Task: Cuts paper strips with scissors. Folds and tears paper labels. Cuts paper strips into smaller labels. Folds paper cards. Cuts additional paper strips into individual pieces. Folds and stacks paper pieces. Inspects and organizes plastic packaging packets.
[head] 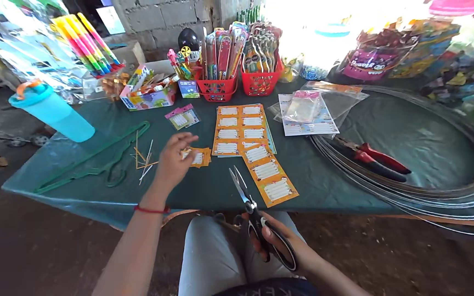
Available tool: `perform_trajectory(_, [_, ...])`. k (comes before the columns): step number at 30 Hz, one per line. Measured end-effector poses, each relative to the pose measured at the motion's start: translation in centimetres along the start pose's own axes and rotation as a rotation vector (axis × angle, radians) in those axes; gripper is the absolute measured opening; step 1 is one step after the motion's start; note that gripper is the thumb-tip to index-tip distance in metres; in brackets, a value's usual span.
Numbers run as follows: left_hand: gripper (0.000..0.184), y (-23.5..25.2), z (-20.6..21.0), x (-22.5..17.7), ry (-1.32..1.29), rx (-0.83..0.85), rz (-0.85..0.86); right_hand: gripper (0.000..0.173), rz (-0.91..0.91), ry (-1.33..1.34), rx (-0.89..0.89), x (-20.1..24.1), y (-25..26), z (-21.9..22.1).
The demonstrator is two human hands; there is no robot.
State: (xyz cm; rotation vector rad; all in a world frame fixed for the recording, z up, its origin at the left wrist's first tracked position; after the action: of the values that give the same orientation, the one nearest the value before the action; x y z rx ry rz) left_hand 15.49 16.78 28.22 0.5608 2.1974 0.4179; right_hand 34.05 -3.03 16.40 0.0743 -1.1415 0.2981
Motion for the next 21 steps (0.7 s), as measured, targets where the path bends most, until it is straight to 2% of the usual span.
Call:
perform_trajectory(2, [0.050, -2.4, 1.9, -1.6, -0.242, 0.144, -0.037, 0.073, -0.013, -0.007, 0.038, 0.1, 0.0, 0.2])
perform_trajectory(5, [0.072, -5.4, 5.2, -3.9, -0.648, 0.445, -0.144, 0.071, -0.028, 0.006, 0.096, 0.0, 0.2, 0.7])
perform_trajectory(7, [0.076, -6.7, 6.4, -4.7, -0.818, 0.556, -0.198, 0.070, -0.028, 0.024, 0.123, 0.0, 0.4, 1.0])
perform_trajectory(9, [0.073, -7.0, 7.0, -4.6, -0.926, 0.555, -0.234, 0.070, -0.043, 0.039, 0.139, 0.1, 0.6, 1.3])
perform_trajectory(14, [0.049, -6.8, 7.0, -4.0, -1.050, 0.475, -0.281, 0.067, -0.037, 0.091, 0.188, 0.2, 0.5, 1.5])
perform_trajectory(18, [0.037, -6.9, 6.7, -3.9, -0.945, 0.446, -0.382, 0.066, -0.007, 0.145, 0.217, 0.1, 0.4, 1.5])
perform_trajectory(21, [0.021, -6.4, 5.1, -3.9, -0.799, 0.340, -0.357, 0.064, -0.049, 0.145, 0.227, 0.7, 0.2, 1.5])
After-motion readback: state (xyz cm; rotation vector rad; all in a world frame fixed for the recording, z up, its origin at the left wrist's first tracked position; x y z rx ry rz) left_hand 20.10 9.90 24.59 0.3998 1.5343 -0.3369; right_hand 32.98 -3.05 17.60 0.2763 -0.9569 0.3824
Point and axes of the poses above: each hand's wrist, its own y-axis towards the middle knuckle, its own z-axis out of the palm, x = y × z, the point moved 8 cm from there along y, towards the middle knuckle, and after that the axes turned 9 degrees about -x, right-handed, at the moved point
